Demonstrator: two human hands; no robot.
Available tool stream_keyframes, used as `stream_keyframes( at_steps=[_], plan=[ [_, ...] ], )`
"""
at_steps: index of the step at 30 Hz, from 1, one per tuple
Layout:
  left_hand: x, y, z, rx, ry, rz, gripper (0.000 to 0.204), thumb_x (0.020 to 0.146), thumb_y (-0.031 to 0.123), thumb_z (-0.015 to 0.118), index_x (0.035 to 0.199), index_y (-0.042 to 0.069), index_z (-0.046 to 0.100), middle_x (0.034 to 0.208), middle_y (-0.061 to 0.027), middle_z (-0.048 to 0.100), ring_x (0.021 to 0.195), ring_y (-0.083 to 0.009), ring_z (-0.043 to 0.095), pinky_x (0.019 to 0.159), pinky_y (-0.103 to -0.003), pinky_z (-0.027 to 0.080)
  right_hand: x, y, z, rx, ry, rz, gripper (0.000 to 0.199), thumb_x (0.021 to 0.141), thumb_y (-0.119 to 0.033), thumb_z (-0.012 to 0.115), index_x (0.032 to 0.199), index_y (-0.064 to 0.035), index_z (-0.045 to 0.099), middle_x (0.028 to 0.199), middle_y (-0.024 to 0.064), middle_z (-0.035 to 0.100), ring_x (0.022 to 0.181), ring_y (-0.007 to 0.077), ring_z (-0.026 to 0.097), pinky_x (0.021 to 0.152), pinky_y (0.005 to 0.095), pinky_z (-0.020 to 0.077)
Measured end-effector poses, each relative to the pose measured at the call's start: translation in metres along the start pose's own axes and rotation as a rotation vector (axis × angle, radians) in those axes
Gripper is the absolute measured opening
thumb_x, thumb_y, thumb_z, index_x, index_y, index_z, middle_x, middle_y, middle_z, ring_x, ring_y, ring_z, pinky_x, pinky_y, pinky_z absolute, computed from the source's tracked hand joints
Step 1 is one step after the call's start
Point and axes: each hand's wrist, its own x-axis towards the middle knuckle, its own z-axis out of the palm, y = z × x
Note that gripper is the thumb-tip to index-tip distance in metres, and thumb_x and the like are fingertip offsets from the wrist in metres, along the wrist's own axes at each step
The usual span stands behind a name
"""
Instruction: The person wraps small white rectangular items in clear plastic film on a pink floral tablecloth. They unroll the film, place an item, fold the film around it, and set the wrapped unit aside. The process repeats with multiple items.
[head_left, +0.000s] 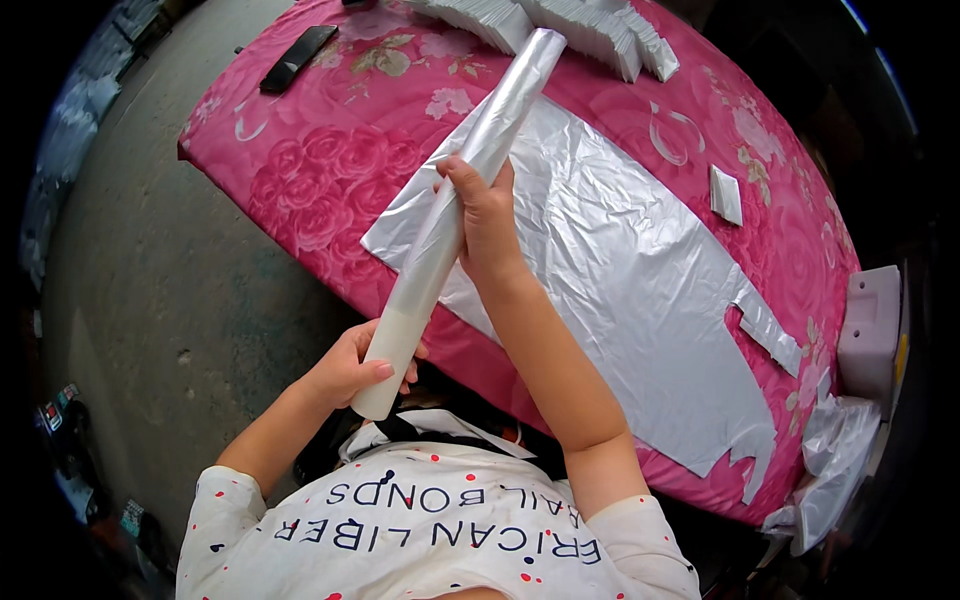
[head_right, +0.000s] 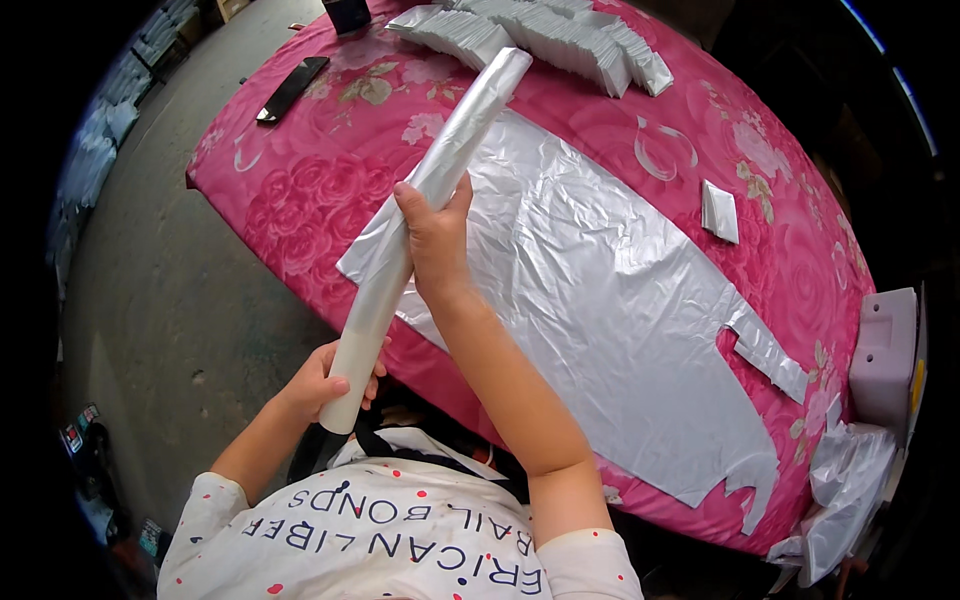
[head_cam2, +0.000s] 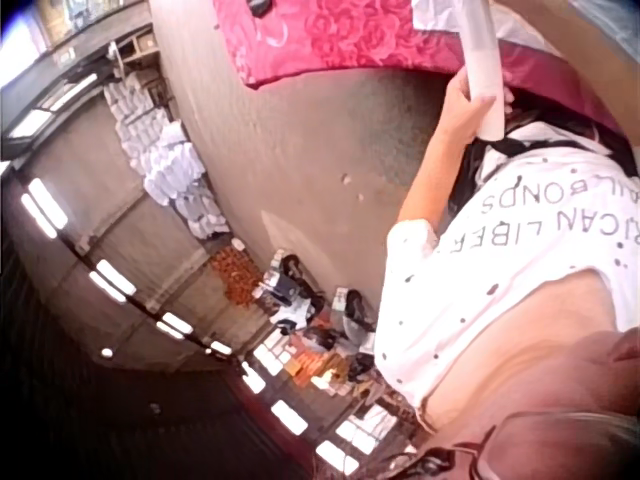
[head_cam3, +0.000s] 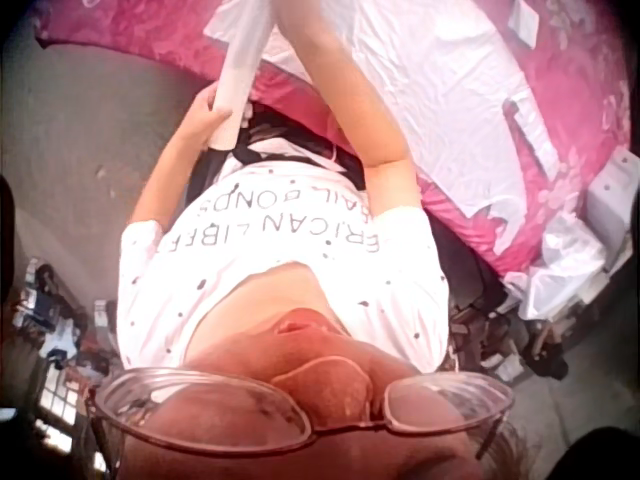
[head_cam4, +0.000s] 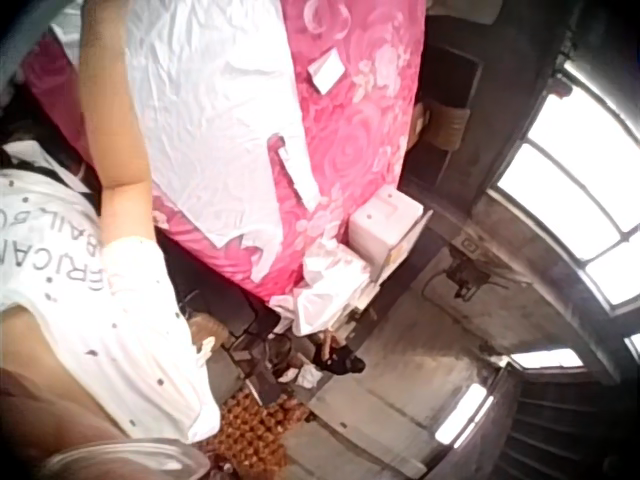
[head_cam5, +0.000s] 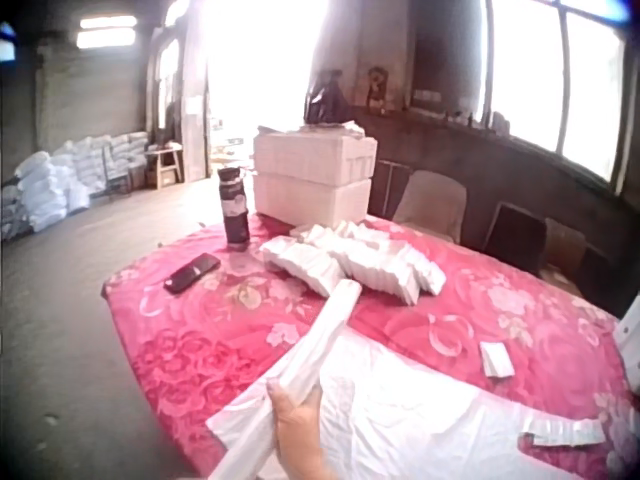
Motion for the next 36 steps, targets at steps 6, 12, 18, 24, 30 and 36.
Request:
stream_keyframes(
  at_steps=[6,12,18,24,30,36],
  plan=[
    [0.032,0.025,0.056,-0.126,-0.155,-0.176,0.077,0.07,0.036,0.072,0.126,-0.005,0.041,0.087,-0.0127,0.061,0.072,-0.0175,0.062,0.069,-0.03,0.052,-0.02,-0.078,-0.025,0.053,-0.102,0.029,0.057,0.081,-0.028,0.066,0.119,0.0021,0.037,0.088,0.0092,0.056,0.081,0.0166,0.059,0.071,0.0306,0.0516],
    [0.05,0.01,0.091,0.247,-0.067,-0.082,0.045,0.071,0.019,0.075,0.104,-0.001,0.053,0.077,-0.0034,0.058,0.067,-0.0107,0.057,0.062,-0.026,0.048,-0.041,-0.097,-0.047,0.085,-0.174,-0.07,0.066,0.079,-0.034,0.068,0.122,0.0019,0.033,0.087,0.009,0.057,0.078,0.0168,0.059,0.07,0.0303,0.051],
    [0.055,0.007,0.106,0.148,-0.163,-0.123,0.039,0.073,0.018,0.071,0.103,0.0,0.053,0.076,-0.0036,0.055,0.063,-0.0113,0.057,0.061,-0.027,0.049,-0.073,-0.085,-0.063,0.184,-0.231,0.034,0.072,0.077,-0.041,0.07,0.122,0.0008,0.033,0.086,0.0076,0.057,0.078,0.0162,0.059,0.071,0.0304,0.0505],
    [0.056,0.004,0.112,0.071,-0.231,-0.168,0.04,0.072,0.023,0.071,0.1,0.001,0.052,0.075,-0.0024,0.054,0.062,-0.0104,0.056,0.058,-0.026,0.049,-0.093,-0.081,-0.068,0.167,-0.161,0.066,0.073,0.077,-0.041,0.07,0.123,0.0018,0.032,0.086,0.0074,0.056,0.078,0.016,0.058,0.071,0.0304,0.0504],
    [0.057,-0.003,0.115,-0.074,-0.283,-0.213,0.053,0.068,0.031,0.076,0.101,0.001,0.047,0.071,-0.0046,0.052,0.058,-0.0126,0.053,0.051,-0.026,0.045,-0.107,-0.085,-0.063,0.06,-0.074,0.109,0.072,0.078,-0.039,0.069,0.123,0.0034,0.032,0.088,0.0081,0.056,0.079,0.0157,0.058,0.072,0.0304,0.0503],
    [0.066,0.003,0.119,0.169,-0.123,-0.164,0.048,0.072,0.027,0.072,0.106,0.002,0.05,0.08,-0.0036,0.056,0.07,-0.0102,0.056,0.06,-0.026,0.048,-0.102,-0.084,-0.07,-0.01,0.09,0.082,0.067,0.08,-0.035,0.068,0.122,0.0035,0.033,0.088,0.0087,0.056,0.08,0.0168,0.058,0.073,0.0301,0.0502]
  ],
)
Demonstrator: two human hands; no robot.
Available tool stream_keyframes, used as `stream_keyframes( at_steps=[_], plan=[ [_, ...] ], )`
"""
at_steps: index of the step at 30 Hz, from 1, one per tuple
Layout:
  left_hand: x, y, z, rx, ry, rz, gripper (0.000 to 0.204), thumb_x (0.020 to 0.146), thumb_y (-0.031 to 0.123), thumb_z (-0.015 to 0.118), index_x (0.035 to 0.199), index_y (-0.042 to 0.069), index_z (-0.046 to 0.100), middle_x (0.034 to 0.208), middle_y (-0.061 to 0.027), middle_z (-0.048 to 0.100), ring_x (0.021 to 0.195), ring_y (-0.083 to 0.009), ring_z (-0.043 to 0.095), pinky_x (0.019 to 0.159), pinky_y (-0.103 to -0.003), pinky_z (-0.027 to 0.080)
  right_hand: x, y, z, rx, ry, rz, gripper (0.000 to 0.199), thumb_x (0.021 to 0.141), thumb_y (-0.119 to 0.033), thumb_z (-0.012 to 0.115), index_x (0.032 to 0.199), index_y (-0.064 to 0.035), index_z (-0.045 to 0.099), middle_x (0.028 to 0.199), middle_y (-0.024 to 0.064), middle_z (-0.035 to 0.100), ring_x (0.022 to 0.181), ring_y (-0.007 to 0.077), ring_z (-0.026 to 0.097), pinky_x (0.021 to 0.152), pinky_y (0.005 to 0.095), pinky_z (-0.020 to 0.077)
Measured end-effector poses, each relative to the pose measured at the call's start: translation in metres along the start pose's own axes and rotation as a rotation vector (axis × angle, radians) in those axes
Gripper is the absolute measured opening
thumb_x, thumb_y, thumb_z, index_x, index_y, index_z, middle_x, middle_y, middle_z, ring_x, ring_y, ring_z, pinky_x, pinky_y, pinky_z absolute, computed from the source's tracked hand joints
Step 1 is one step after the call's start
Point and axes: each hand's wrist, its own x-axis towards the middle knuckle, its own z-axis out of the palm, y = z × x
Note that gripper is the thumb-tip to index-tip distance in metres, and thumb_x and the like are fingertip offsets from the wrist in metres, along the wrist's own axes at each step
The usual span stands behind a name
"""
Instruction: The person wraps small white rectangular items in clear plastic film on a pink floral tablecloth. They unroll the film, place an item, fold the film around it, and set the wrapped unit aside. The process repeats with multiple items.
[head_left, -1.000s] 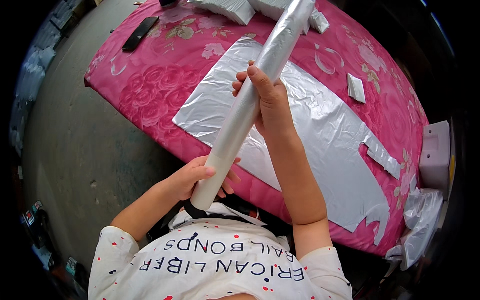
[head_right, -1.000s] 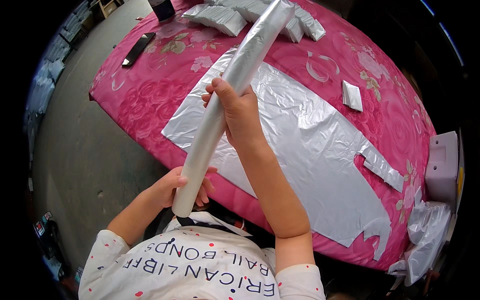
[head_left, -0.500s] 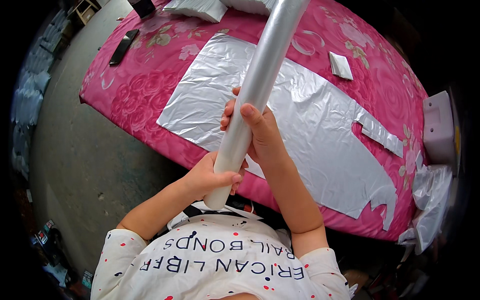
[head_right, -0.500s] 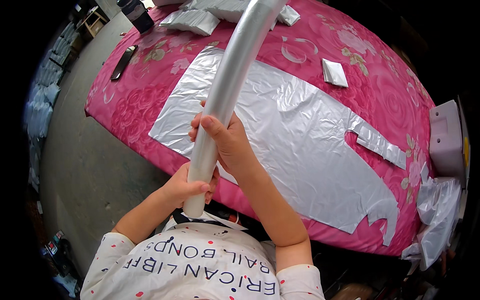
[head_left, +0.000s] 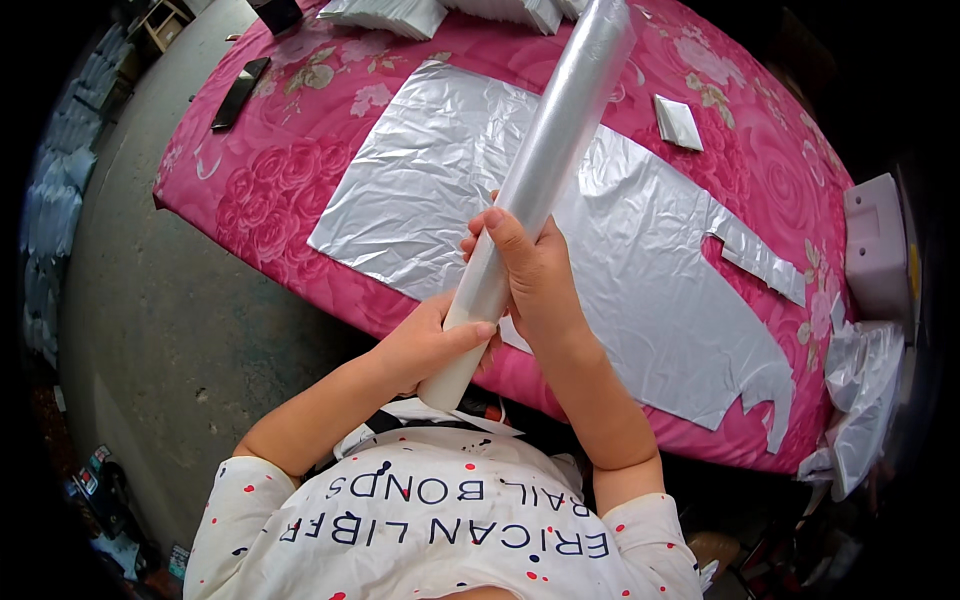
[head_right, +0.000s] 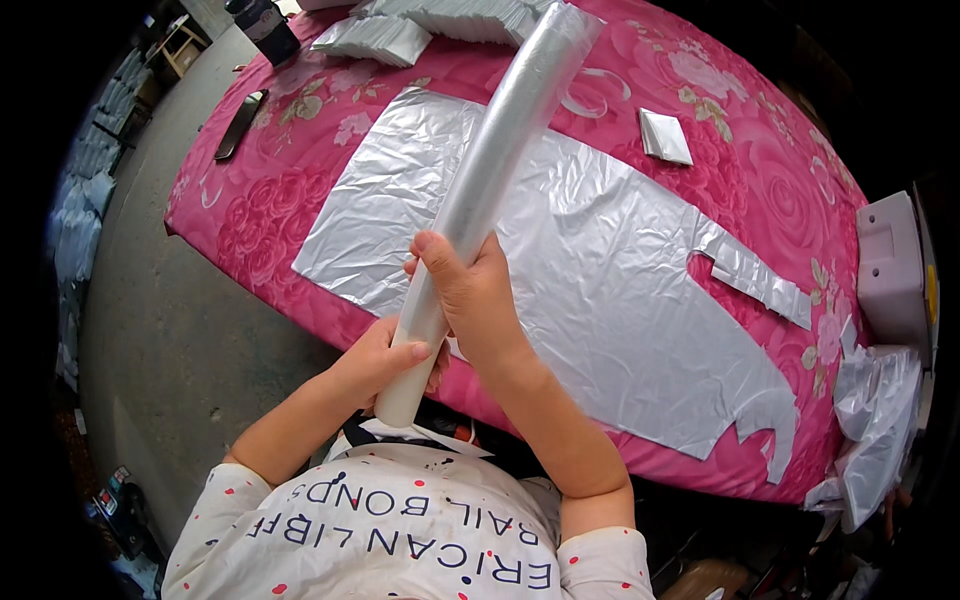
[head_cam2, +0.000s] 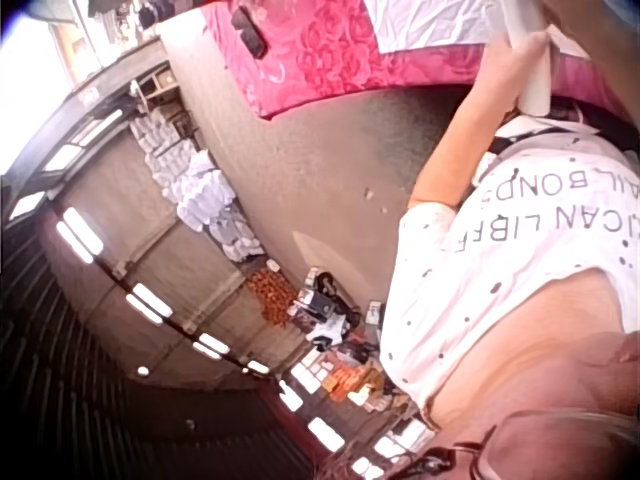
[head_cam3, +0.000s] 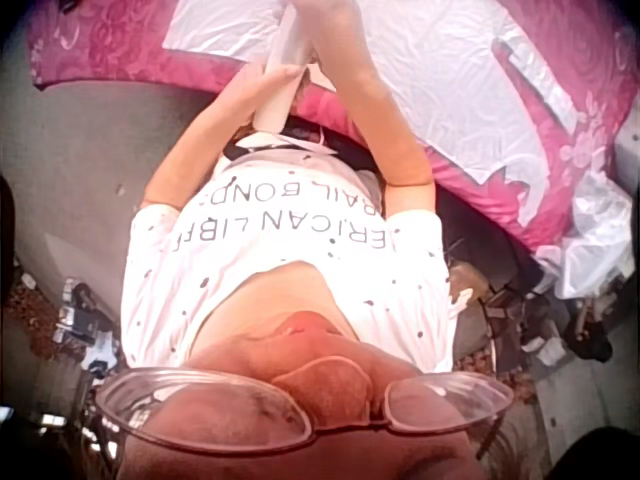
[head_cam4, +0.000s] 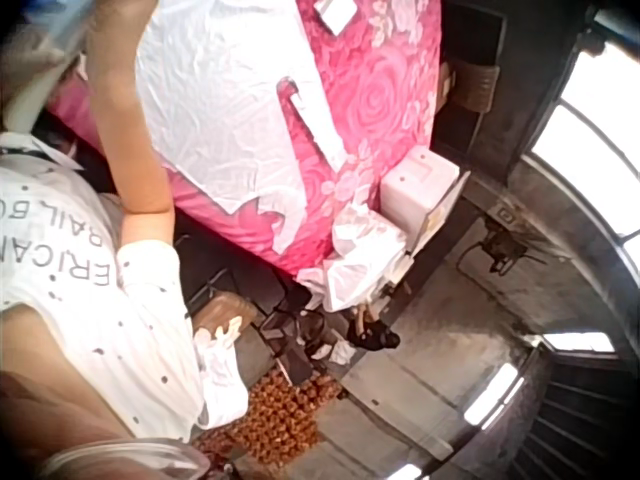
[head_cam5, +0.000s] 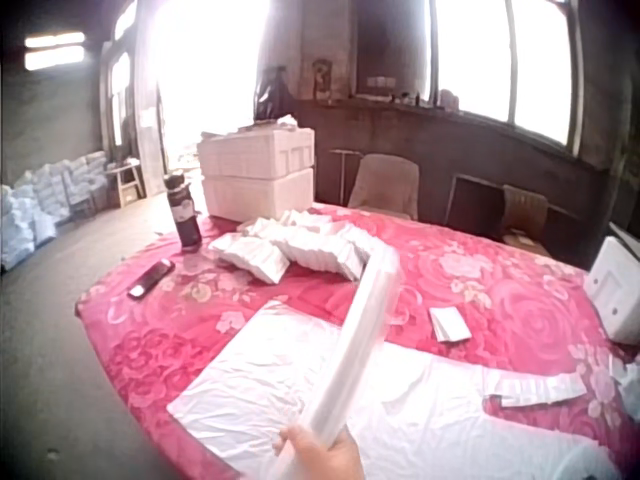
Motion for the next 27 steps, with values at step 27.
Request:
stream_keyframes(
  at_steps=[27],
  plan=[
    [-0.022,-0.026,-0.046,0.25,-0.08,-0.309,0.039,0.087,0.037,0.056,0.107,0.003,0.05,0.08,-0.0041,0.054,0.064,-0.0119,0.055,0.057,-0.027,0.049,0.023,-0.018,-0.082,0.139,0.22,-0.054,0.046,0.077,-0.028,0.069,0.108,-0.0004,0.048,0.093,0.0109,0.061,0.086,0.0169,0.058,0.078,0.0304,0.0465]
  ],
)
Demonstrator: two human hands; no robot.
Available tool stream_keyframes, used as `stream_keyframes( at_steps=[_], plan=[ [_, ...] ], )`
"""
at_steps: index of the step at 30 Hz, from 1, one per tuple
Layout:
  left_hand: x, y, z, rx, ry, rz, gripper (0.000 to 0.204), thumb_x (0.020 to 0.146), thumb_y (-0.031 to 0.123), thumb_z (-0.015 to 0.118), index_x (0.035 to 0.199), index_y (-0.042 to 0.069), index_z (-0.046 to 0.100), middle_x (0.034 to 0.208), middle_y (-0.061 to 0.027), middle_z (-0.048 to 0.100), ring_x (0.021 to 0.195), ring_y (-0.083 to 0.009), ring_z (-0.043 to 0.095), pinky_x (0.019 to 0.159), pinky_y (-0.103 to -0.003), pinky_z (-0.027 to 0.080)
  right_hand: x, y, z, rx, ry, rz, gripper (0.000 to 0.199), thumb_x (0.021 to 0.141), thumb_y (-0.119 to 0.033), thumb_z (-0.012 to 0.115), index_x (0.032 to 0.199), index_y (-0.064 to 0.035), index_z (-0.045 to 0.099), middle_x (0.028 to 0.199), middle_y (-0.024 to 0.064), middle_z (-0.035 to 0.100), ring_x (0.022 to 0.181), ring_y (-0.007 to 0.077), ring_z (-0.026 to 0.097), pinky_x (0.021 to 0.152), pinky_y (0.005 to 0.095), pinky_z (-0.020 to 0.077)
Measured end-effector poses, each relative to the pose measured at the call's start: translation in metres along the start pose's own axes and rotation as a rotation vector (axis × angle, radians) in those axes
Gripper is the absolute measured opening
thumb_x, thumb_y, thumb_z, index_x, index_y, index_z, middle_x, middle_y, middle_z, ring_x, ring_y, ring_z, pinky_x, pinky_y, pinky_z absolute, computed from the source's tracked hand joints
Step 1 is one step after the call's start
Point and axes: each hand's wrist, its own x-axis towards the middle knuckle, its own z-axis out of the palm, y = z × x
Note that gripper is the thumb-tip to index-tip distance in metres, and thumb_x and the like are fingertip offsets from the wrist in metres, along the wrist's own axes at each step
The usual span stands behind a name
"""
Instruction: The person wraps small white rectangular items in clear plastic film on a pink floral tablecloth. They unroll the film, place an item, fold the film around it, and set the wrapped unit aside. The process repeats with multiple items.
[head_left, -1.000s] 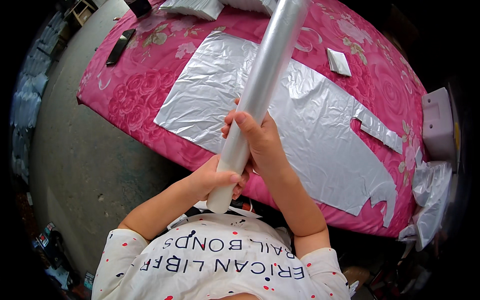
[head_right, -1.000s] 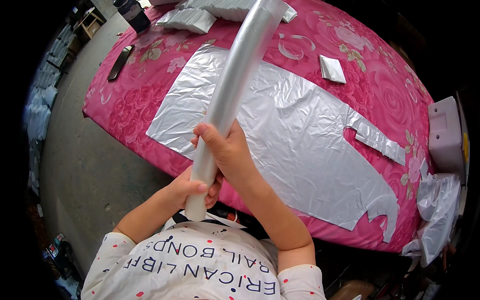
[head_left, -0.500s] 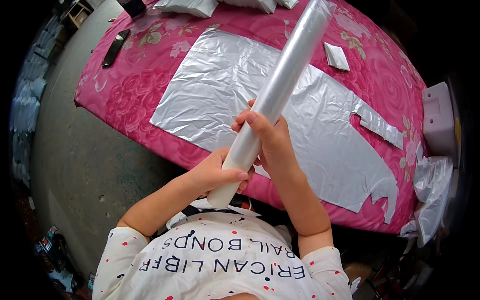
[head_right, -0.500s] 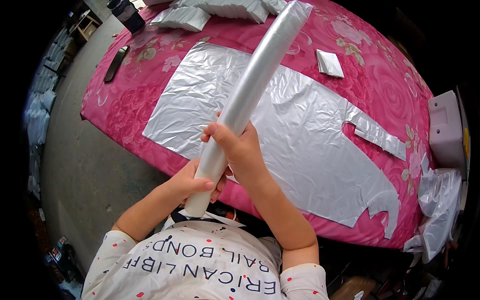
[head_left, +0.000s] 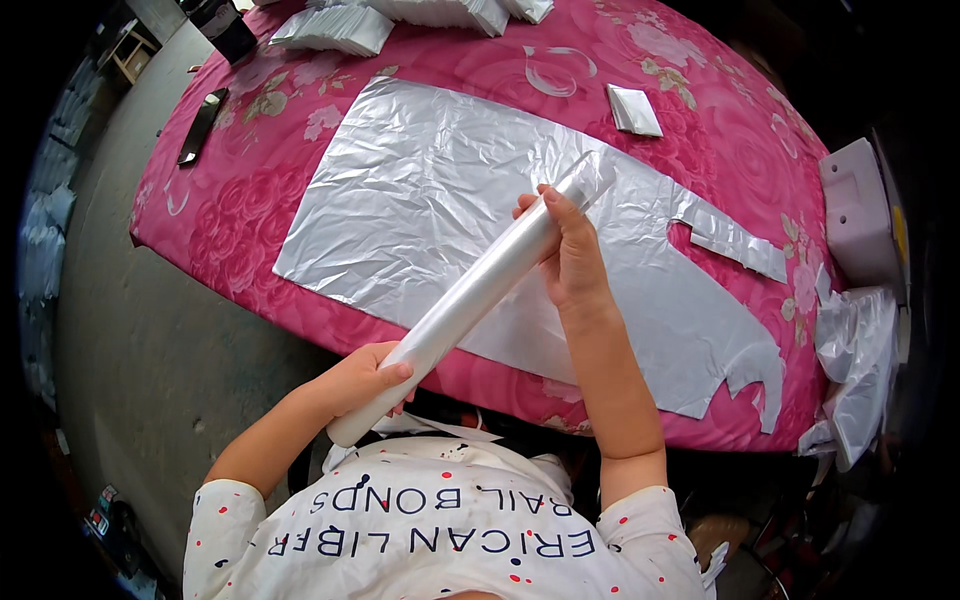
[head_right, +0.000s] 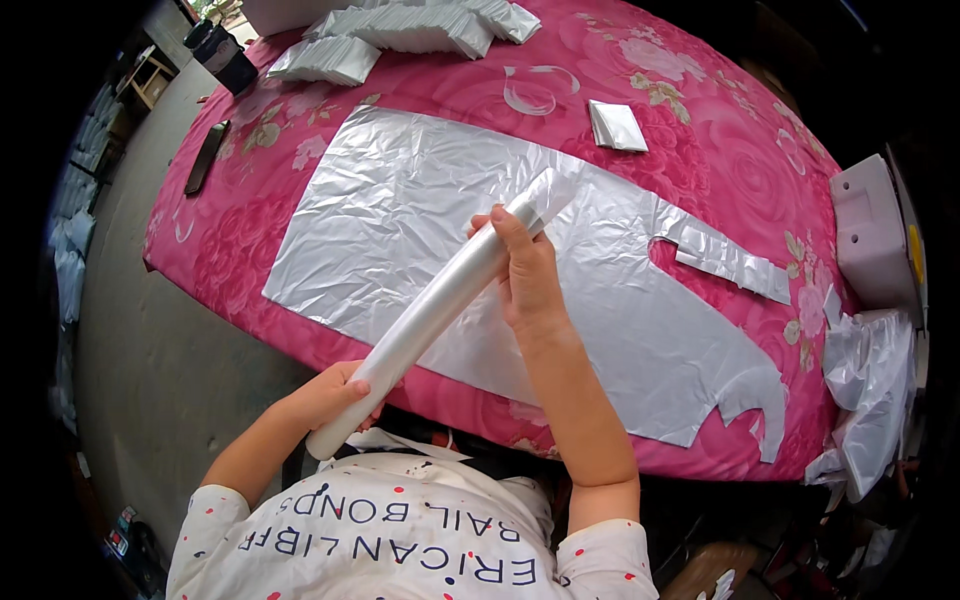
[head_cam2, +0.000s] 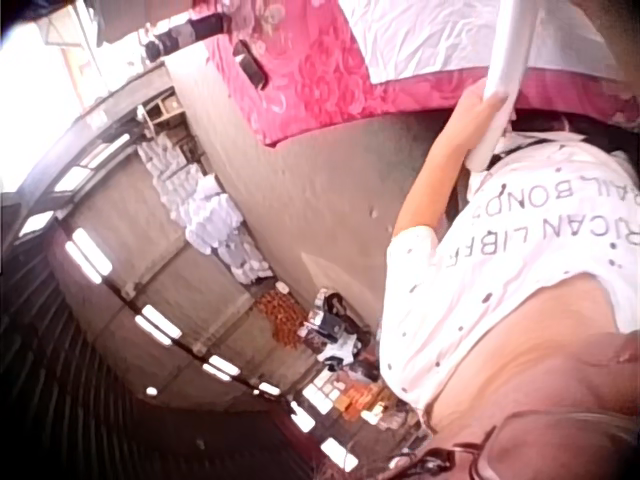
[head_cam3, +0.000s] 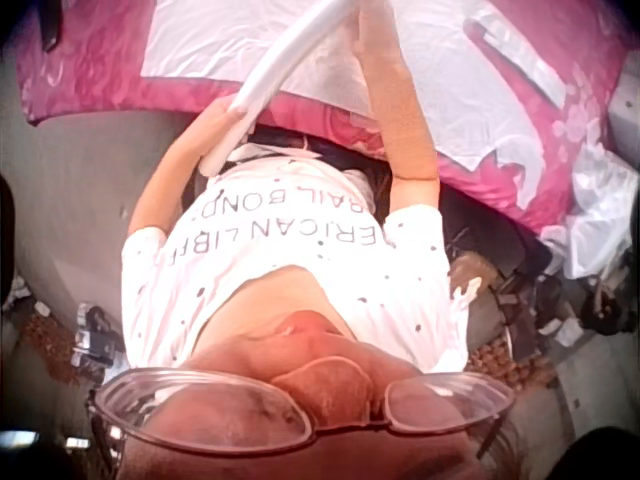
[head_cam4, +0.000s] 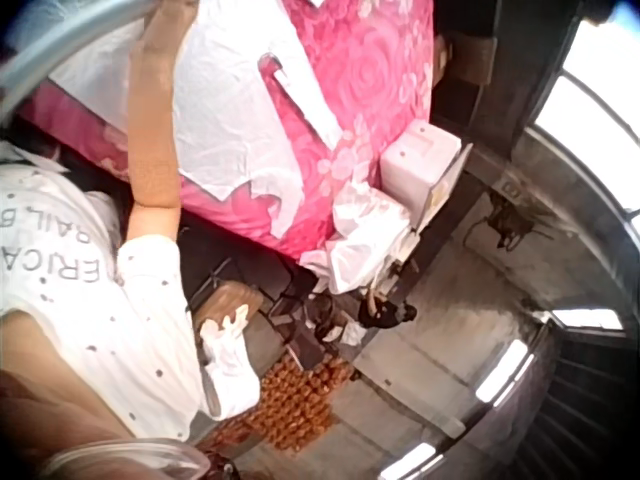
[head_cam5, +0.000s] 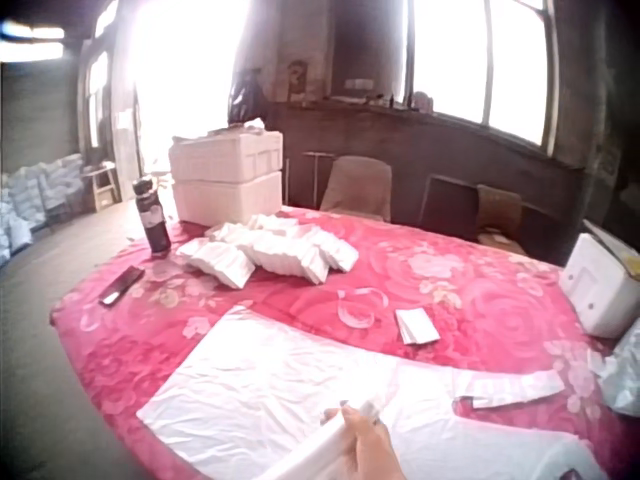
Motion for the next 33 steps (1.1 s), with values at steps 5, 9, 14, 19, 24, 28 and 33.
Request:
stream_keyframes(
  at_steps=[5,9,14,19,24,28,33],
  plan=[
    [-0.02,-0.021,-0.01,-0.015,0.032,-0.131,0.046,0.078,0.033,0.068,0.108,0.002,0.054,0.076,-0.0039,0.056,0.061,-0.0108,0.055,0.056,-0.026,0.048,0.029,-0.039,-0.055,-0.323,0.162,-0.104,0.028,0.084,-0.026,0.061,0.103,-0.006,0.056,0.094,0.0027,0.062,0.076,0.0062,0.052,0.068,0.02,0.0396],
    [-0.027,-0.032,-0.01,0.111,0.12,-0.177,0.036,0.08,0.021,0.066,0.107,0.001,0.054,0.08,-0.0045,0.057,0.064,-0.0104,0.054,0.06,-0.027,0.049,0.022,-0.047,-0.052,-0.596,-0.021,0.035,0.022,0.085,-0.027,0.059,0.092,-0.0056,0.061,0.082,-0.0007,0.06,0.061,0.0028,0.047,0.055,0.0174,0.037],
    [-0.031,-0.024,-0.001,0.196,0.184,-0.189,0.039,0.078,0.018,0.068,0.11,0.001,0.054,0.083,-0.0049,0.059,0.065,-0.0101,0.055,0.061,-0.026,0.049,0.022,-0.05,-0.044,-0.882,-0.238,0.26,0.024,0.085,-0.028,0.061,0.088,-0.0045,0.062,0.065,-0.0032,0.054,0.055,0.0017,0.047,0.049,0.0153,0.0342],
    [-0.031,-0.03,0.0,0.206,0.185,-0.153,0.04,0.078,0.018,0.068,0.111,0.001,0.055,0.084,-0.0051,0.06,0.066,-0.0103,0.056,0.062,-0.026,0.049,0.023,-0.048,-0.045,-0.937,-0.389,0.328,0.021,0.082,-0.026,0.065,0.082,-0.0043,0.062,0.066,-0.0027,0.054,0.057,0.0043,0.048,0.053,0.0184,0.0373],
    [-0.03,-0.034,0.001,0.216,0.151,-0.103,0.04,0.078,0.02,0.068,0.11,0.001,0.054,0.085,-0.0063,0.061,0.068,-0.0113,0.058,0.064,-0.027,0.049,0.017,-0.049,-0.046,-0.948,-0.313,0.203,0.017,0.084,-0.02,0.064,0.081,-0.003,0.062,0.067,-0.0023,0.055,0.058,0.0053,0.047,0.054,0.0204,0.0384],
    [-0.033,-0.027,-0.002,0.212,0.114,-0.173,0.042,0.078,0.022,0.068,0.111,0.001,0.054,0.088,-0.0079,0.062,0.072,-0.0121,0.059,0.065,-0.028,0.049,0.031,-0.07,-0.078,-1.002,-0.118,0.003,0.016,0.085,-0.016,0.061,0.081,-0.0005,0.062,0.064,-0.0017,0.052,0.056,0.0055,0.045,0.053,0.0207,0.038],
    [-0.05,-0.049,-0.035,0.215,-0.039,-0.188,0.048,0.077,0.025,0.07,0.116,0.002,0.053,0.096,-0.0084,0.062,0.086,-0.0144,0.058,0.076,-0.029,0.047,0.044,-0.134,-0.159,-1.069,0.206,-0.143,0.014,0.086,-0.015,0.06,0.084,-0.0016,0.061,0.064,-0.0028,0.051,0.055,0.0045,0.045,0.05,0.0194,0.0373]
  ],
)
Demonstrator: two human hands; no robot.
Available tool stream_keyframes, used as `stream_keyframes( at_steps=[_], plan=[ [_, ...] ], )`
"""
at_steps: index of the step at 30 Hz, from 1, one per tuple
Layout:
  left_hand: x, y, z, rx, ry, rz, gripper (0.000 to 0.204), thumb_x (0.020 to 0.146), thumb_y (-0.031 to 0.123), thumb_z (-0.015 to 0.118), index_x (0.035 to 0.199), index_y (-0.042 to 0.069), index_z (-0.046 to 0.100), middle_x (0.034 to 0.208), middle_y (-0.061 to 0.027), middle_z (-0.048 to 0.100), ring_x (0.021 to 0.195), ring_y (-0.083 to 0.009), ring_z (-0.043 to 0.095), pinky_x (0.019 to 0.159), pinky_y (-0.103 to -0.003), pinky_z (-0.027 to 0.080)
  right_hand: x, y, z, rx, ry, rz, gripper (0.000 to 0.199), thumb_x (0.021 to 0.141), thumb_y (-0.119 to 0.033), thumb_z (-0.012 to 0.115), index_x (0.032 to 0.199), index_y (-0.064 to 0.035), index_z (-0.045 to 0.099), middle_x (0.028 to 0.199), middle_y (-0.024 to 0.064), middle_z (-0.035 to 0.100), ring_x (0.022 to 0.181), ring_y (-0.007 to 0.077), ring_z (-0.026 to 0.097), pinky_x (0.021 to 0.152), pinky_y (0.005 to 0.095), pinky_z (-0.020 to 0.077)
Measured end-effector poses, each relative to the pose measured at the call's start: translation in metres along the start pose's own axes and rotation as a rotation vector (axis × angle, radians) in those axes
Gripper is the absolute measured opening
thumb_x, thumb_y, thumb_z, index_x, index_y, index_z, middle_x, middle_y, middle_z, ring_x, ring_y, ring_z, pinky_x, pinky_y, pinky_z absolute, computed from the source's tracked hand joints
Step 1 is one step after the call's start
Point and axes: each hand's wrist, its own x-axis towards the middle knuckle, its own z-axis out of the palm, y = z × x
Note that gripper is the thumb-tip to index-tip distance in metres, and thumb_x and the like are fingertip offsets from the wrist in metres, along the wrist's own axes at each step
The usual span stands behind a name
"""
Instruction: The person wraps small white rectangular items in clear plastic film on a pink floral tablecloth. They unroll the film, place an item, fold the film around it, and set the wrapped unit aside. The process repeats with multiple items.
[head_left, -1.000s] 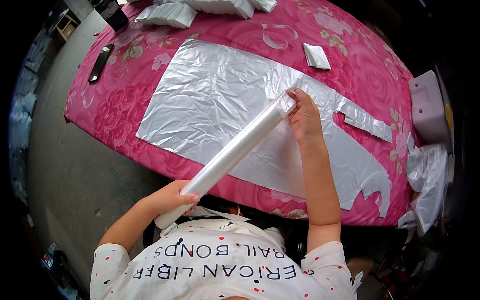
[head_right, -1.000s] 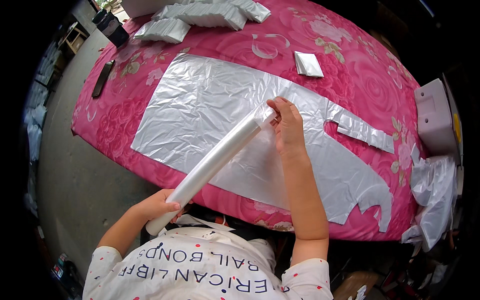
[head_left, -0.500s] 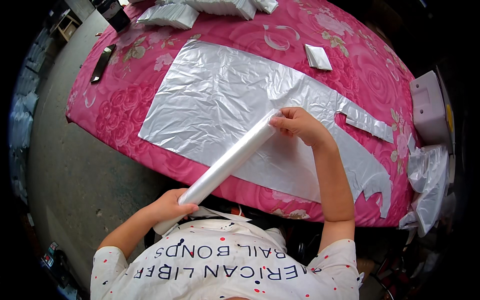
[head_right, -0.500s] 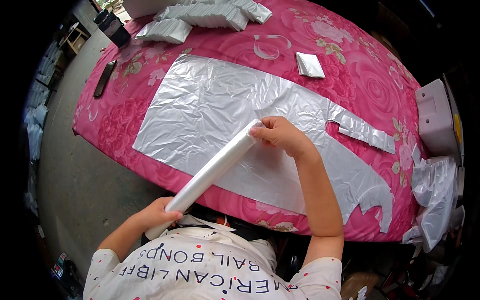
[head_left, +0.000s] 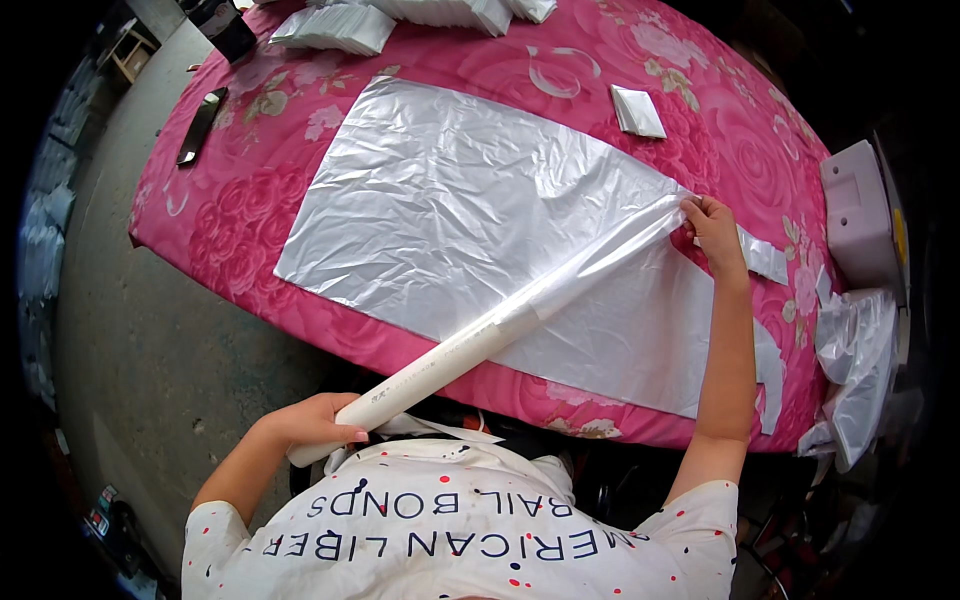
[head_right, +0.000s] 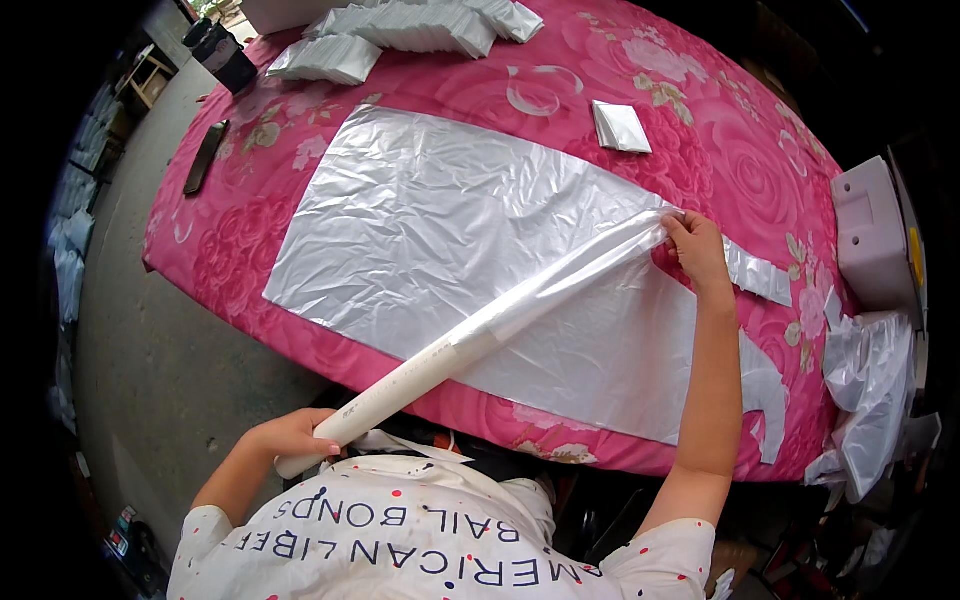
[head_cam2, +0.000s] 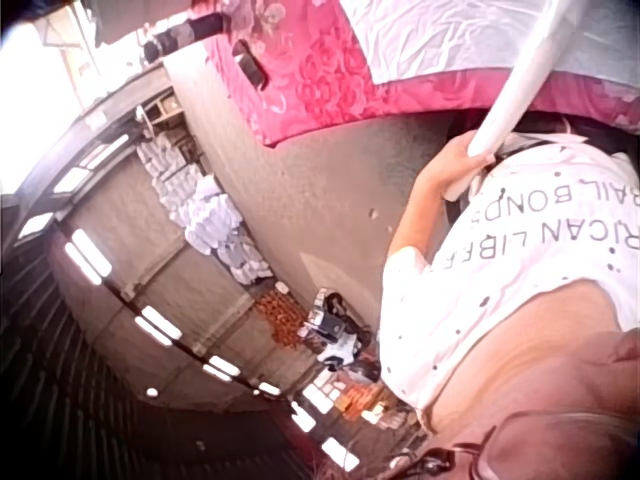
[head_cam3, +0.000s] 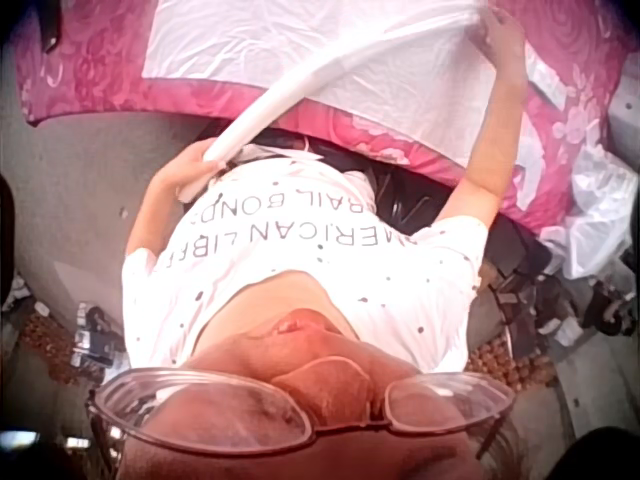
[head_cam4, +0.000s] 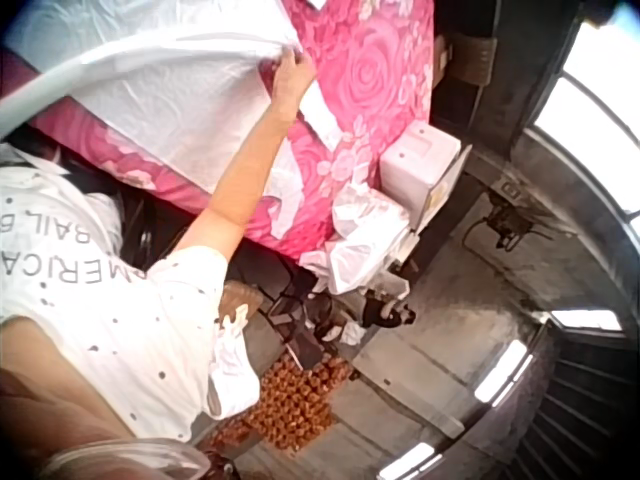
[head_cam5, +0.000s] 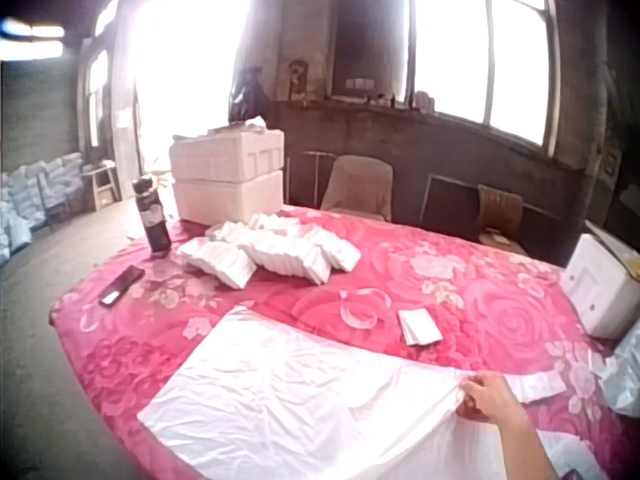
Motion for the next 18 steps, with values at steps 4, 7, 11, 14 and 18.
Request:
stream_keyframes(
  at_steps=[4,7,11,14,18],
  plan=[
    [-0.006,-0.016,-0.026,0.174,-0.143,-0.029,0.051,0.074,0.025,0.074,0.115,0.001,0.055,0.1,-0.0065,0.063,0.093,-0.015,0.057,0.084,-0.029,0.044,0.009,0.027,-0.045,0.074,0.088,-0.009,0.013,0.088,-0.015,0.058,0.087,-0.0021,0.06,0.066,-0.0032,0.051,0.056,0.004,0.045,0.049,0.0187,0.0376],
    [-0.011,0.025,-0.03,0.275,-0.176,-0.061,0.051,0.07,0.02,0.077,0.112,0.001,0.057,0.099,-0.0063,0.065,0.092,-0.0148,0.059,0.084,-0.029,0.045,0.006,0.024,-0.041,0.127,0.018,0.003,0.013,0.088,-0.015,0.059,0.088,-0.0016,0.061,0.066,-0.0031,0.051,0.057,0.0042,0.045,0.05,0.0184,0.0378],
    [0.017,0.12,-0.016,0.854,-0.029,0.33,0.05,0.068,0.029,0.075,0.109,0.005,0.059,0.095,-0.0137,0.065,0.085,-0.0289,0.062,0.073,-0.035,0.048,0.0,-0.001,0.003,0.18,-0.108,-0.03,0.014,0.087,-0.015,0.059,0.088,-0.0011,0.061,0.067,-0.0027,0.052,0.058,0.0044,0.046,0.053,0.0184,0.038],
    [0.046,0.162,0.003,1.226,0.282,0.583,0.042,0.064,0.024,0.075,0.101,0.01,0.06,0.082,-0.0082,0.063,0.081,-0.0286,0.061,0.071,-0.037,0.046,0.006,-0.018,0.038,0.12,-0.199,-0.115,0.014,0.087,-0.015,0.06,0.087,-0.0009,0.061,0.068,-0.0029,0.053,0.058,0.0046,0.046,0.054,0.0193,0.0384],
    [0.101,0.176,0.013,1.44,0.588,1.134,0.046,0.067,0.025,0.073,0.107,0.008,0.057,0.097,-0.0081,0.058,0.093,-0.0262,0.057,0.079,-0.04,0.046,0.014,-0.03,0.06,0.025,-0.275,-0.168,0.014,0.086,-0.015,0.06,0.085,-0.0013,0.062,0.067,-0.0032,0.053,0.058,0.0045,0.045,0.055,0.02,0.0381]
  ],
)
